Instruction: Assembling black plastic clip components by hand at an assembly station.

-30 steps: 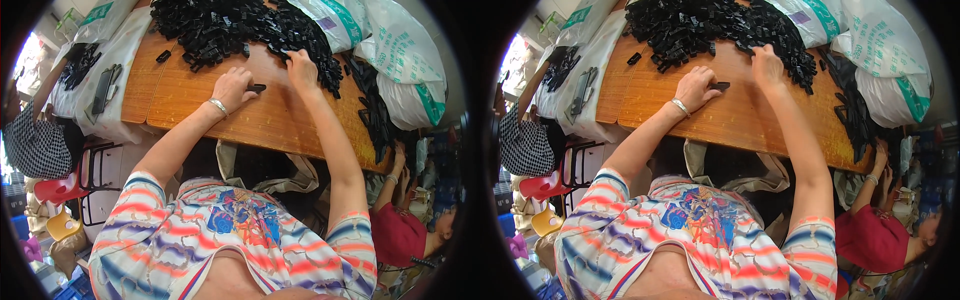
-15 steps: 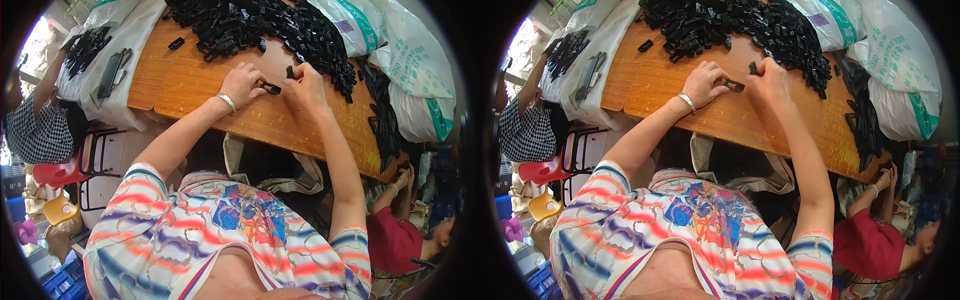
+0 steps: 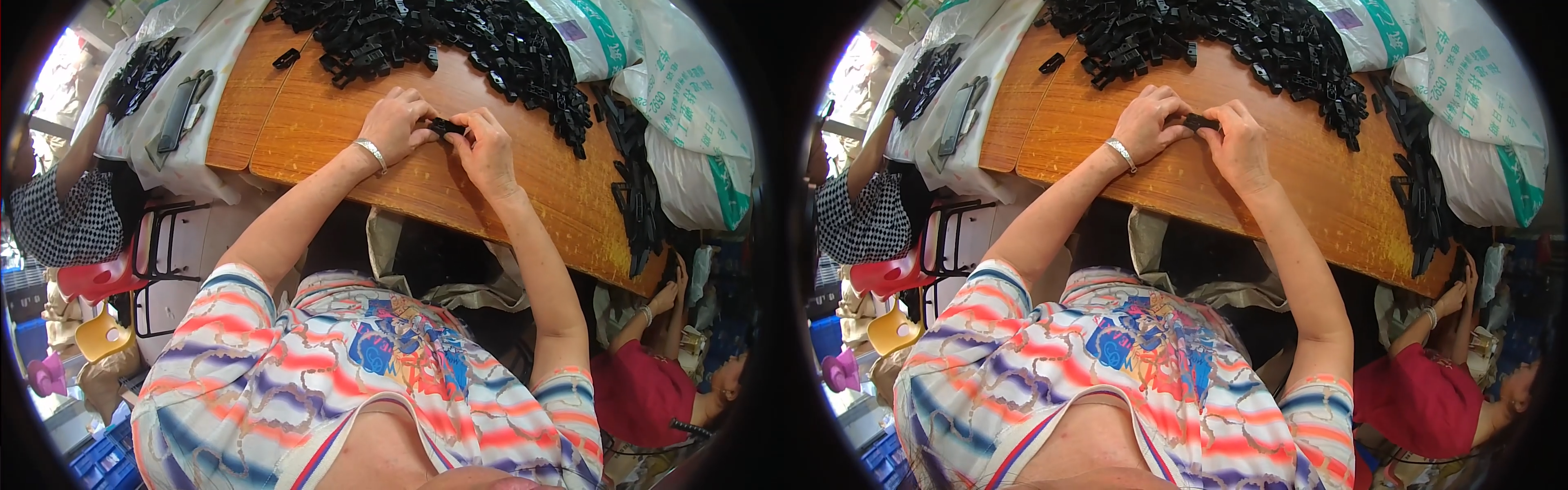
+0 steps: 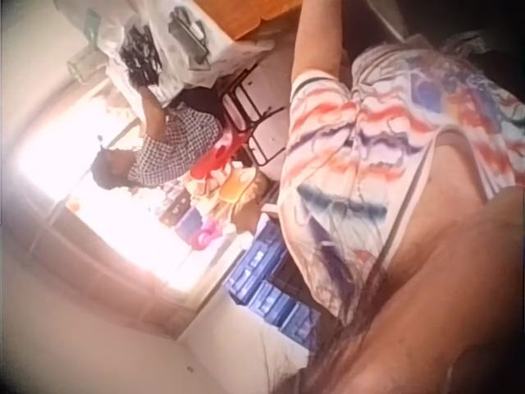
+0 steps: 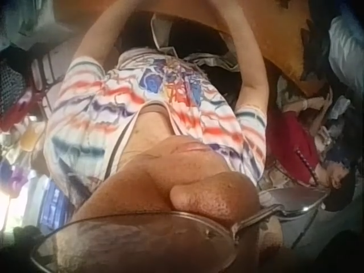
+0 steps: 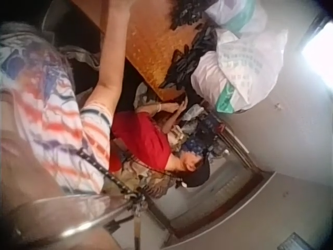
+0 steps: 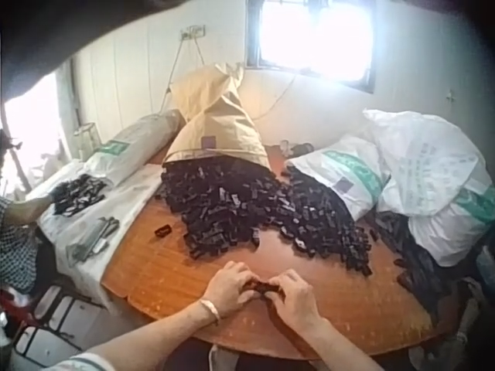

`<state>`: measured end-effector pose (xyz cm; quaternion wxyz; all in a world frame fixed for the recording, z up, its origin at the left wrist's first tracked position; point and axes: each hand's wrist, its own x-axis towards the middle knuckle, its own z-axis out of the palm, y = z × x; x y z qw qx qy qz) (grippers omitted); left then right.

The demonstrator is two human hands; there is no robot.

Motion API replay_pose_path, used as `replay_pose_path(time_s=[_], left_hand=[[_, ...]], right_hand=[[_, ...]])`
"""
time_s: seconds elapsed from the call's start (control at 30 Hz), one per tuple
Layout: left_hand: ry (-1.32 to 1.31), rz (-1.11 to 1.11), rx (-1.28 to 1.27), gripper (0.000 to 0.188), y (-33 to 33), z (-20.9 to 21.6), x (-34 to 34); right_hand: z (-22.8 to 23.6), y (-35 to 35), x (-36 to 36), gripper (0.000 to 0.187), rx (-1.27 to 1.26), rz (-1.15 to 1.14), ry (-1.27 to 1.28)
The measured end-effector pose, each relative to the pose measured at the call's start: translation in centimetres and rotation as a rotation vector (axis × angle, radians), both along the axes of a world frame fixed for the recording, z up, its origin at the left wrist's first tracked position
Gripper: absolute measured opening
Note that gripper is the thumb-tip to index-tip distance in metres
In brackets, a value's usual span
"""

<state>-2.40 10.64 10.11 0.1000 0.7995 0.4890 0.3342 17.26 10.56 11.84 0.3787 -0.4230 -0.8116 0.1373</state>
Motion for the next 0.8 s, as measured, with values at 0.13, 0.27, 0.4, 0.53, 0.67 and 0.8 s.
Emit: replay_pose_path(time_s=[0.13,0.27,0.4,0.53,0.67,0.8], left_hand=[[-0.017,-0.008,0.029,0.022,0.0,-0.2,0.0],[-0.024,-0.01,0.03,0.022,0.0,-0.3,-0.3],[0.014,-0.003,0.056,0.02,0.0,0.4,-0.2],[0.015,-0.022,0.096,0.021,0.3,-0.5,-0.1],[-0.066,-0.092,0.109,0.033,-0.4,0.5,-2.4],[0.031,0.358,0.28,0.055,0.5,1.2,-8.1]], right_hand=[[-0.3,-0.2,0.0,0.021,-0.047,-0.025,-0.012],[0.0,-1.7,-0.7,0.022,0.14,-0.037,-0.163],[-1.3,-1.7,-0.6,0.024,0.294,-0.02,-0.311],[-1.2,-1.6,0.0,0.023,0.214,-0.021,-0.275],[-0.1,-4.1,2.2,0.023,0.02,-0.027,-0.169],[2.0,-11.8,3.3,0.023,-0.078,0.063,-0.063]])
